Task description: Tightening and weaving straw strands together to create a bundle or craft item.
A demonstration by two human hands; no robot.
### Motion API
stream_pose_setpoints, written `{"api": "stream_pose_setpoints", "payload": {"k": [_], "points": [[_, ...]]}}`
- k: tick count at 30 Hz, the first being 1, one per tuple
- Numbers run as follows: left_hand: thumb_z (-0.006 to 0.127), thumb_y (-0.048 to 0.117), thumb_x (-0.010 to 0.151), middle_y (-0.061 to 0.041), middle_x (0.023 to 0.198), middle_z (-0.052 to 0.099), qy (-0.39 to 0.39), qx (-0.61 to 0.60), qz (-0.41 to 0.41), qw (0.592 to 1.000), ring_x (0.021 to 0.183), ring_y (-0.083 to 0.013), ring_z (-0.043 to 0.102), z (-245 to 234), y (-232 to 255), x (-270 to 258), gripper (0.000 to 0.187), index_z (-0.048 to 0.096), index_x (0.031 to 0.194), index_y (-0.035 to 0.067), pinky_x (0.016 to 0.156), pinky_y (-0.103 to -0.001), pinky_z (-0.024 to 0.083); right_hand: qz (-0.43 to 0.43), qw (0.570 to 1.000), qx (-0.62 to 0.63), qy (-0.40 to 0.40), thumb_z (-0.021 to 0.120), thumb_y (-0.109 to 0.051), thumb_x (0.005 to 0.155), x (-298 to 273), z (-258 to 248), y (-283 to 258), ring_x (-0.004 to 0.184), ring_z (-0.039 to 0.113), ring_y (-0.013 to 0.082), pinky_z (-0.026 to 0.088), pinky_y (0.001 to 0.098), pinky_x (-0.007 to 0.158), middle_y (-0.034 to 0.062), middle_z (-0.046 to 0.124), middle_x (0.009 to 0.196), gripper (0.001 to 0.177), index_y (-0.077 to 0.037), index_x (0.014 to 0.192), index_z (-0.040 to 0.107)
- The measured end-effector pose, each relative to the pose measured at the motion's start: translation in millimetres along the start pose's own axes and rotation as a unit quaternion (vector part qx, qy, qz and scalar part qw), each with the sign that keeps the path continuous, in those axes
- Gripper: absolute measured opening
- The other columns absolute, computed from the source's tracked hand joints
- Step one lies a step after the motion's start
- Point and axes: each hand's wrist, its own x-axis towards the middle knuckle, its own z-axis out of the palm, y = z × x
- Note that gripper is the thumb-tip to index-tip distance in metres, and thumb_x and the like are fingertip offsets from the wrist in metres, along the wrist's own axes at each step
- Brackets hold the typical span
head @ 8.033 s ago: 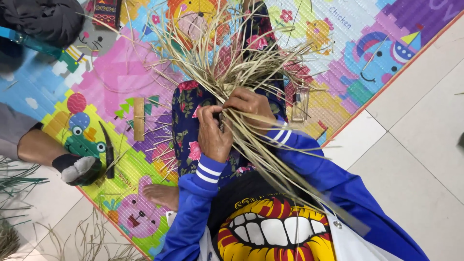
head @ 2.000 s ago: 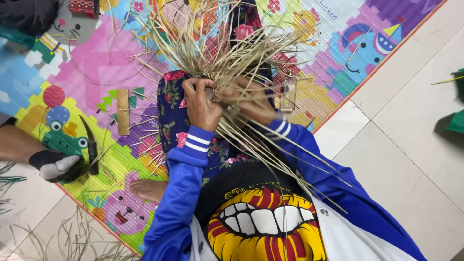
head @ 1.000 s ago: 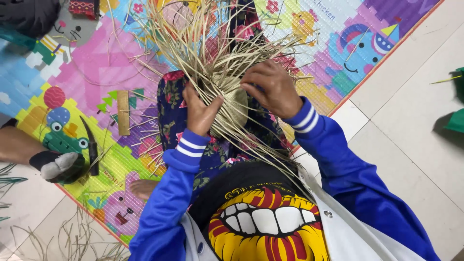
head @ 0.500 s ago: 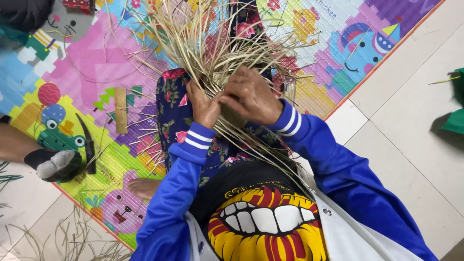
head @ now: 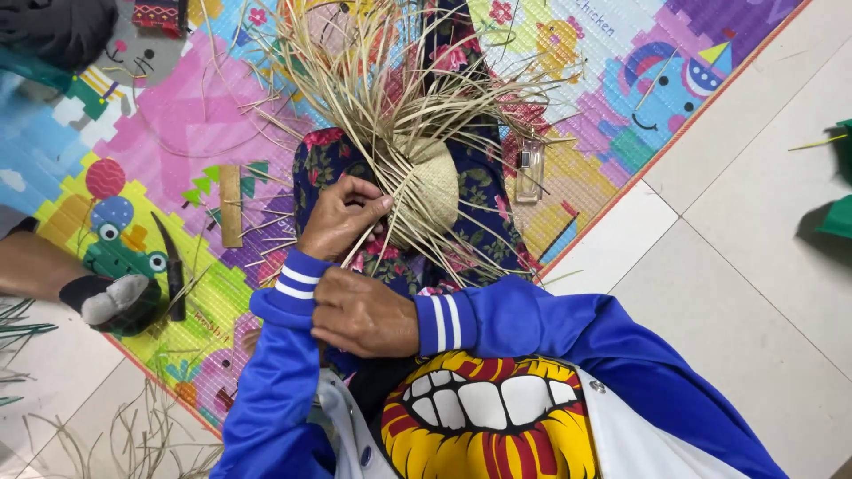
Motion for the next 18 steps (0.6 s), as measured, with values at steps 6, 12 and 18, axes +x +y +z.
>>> {"api": "stream_pose_setpoints", "payload": {"k": [6, 12, 18], "points": [[0.084, 0.009, 0.086, -0.017, 0.079, 0.065, -0.008, -0.058, 0.008, 0.998, 0.056, -0.0212, 0.071, 4.9, -4.5, 0.4, 0.037, 0.060, 0.111, -0.005, 0.043, -0.029, 0.062, -0.018, 0.997, 0.072, -0.027, 0.051, -0.022, 0.107, -4.8, -3.2, -15.0, 0.088, 0.061, 0.0392, 0.054, 0.0439, 0.075, 0.0137, 0.054, 0.087, 0.025, -0.003, 0.095, 0.062], [0.069, 0.007, 0.093, -0.005, 0.078, 0.060, -0.029, 0.036, 0.026, 0.999, 0.056, -0.0108, 0.058, 7.9, -4.0, -4.6, 0.023, 0.055, 0.110, -0.001, 0.045, -0.023, 0.047, -0.178, 0.934, 0.238, -0.199, 0.068, -0.009, 0.101, 15.0, -68.8, -30.8, 0.093, 0.065, 0.0253, 0.057, 0.0357, 0.073, 0.0072, 0.070, 0.102, 0.016, -0.008, 0.116, 0.063], [0.070, 0.003, 0.092, -0.009, 0.077, 0.060, 0.010, -0.039, 0.080, 0.996, 0.057, -0.0108, 0.062, 14.1, -21.1, -2.8, 0.029, 0.056, 0.117, -0.001, 0.041, -0.017, 0.051, 0.023, 0.998, -0.051, 0.033, 0.076, -0.012, 0.095, -25.9, -158.1, 118.1, 0.086, 0.067, 0.0421, 0.055, 0.0541, 0.075, 0.0196, 0.067, 0.091, 0.021, 0.002, 0.110, 0.071]]}}
